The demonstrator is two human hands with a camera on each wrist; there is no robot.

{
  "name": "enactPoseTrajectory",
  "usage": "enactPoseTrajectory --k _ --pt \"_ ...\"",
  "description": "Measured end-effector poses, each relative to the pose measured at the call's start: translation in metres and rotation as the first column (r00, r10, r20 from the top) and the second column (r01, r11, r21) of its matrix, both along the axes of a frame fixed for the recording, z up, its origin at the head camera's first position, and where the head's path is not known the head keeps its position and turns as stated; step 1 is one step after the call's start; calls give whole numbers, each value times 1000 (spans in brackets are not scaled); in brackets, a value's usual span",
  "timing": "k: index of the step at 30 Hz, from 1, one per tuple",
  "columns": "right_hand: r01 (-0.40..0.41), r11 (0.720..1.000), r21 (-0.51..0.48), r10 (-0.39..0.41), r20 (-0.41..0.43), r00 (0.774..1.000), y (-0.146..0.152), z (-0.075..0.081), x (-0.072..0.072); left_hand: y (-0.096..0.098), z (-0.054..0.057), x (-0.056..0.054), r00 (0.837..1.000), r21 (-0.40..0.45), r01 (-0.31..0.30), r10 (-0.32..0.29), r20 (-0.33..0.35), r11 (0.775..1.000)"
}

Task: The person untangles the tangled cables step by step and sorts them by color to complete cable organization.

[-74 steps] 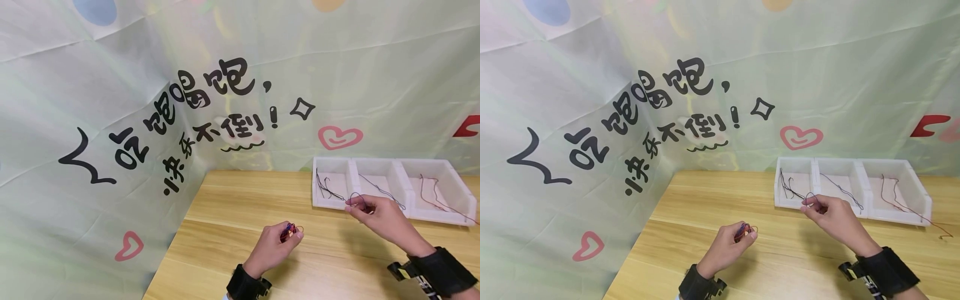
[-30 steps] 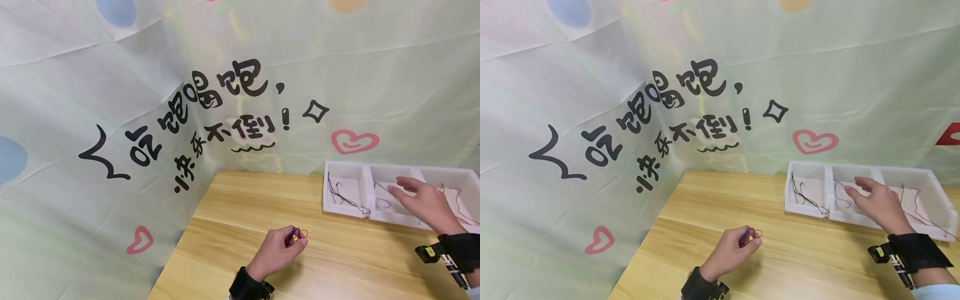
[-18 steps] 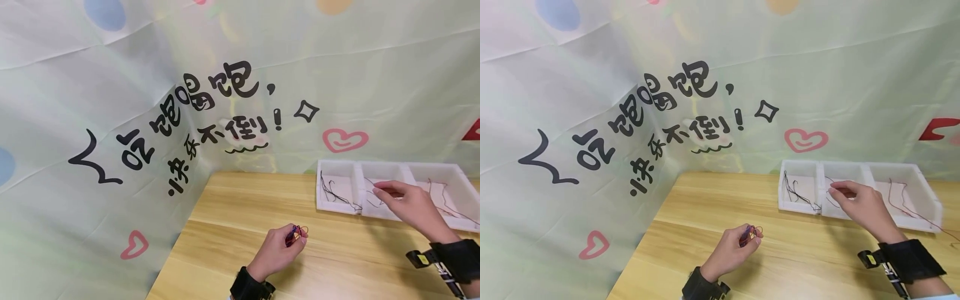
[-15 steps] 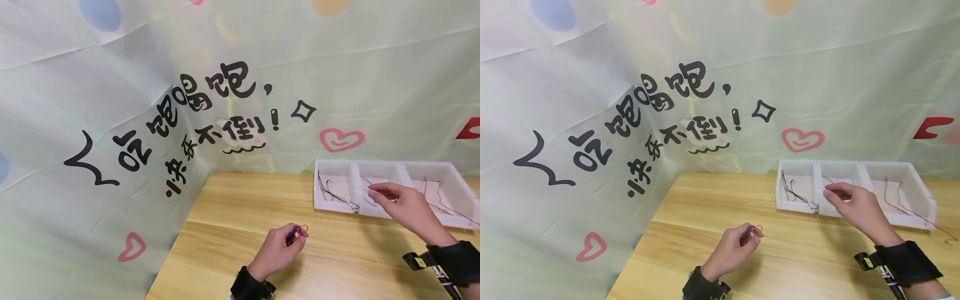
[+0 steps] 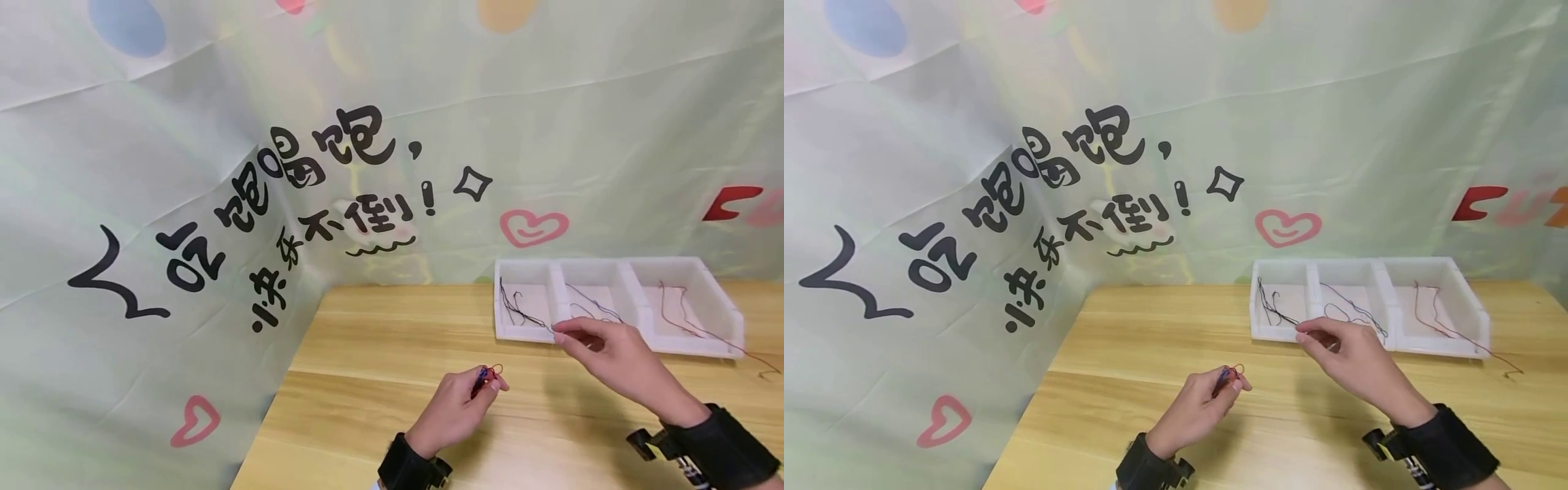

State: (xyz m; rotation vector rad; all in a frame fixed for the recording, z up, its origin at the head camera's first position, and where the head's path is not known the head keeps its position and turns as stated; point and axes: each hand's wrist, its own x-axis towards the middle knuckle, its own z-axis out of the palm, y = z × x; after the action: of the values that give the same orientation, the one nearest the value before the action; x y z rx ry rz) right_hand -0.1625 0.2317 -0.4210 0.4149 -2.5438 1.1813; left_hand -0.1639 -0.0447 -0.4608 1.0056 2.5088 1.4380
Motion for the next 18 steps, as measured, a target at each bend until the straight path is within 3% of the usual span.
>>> enactPoseTrajectory --k 10,15,18 --pt "-97 995 -8 97 -31 995 -24 0 8 7 2 1 997 -32 17 -20 -78 999" --pt "-153 988 -15 151 -96 984 -29 -3 10 9 4 2 999 -27 27 -28 -29 999" --pt "-237 971 -12 233 -157 960 -34 -6 11 10 4 3 1000 -18 30 -30 2 999"
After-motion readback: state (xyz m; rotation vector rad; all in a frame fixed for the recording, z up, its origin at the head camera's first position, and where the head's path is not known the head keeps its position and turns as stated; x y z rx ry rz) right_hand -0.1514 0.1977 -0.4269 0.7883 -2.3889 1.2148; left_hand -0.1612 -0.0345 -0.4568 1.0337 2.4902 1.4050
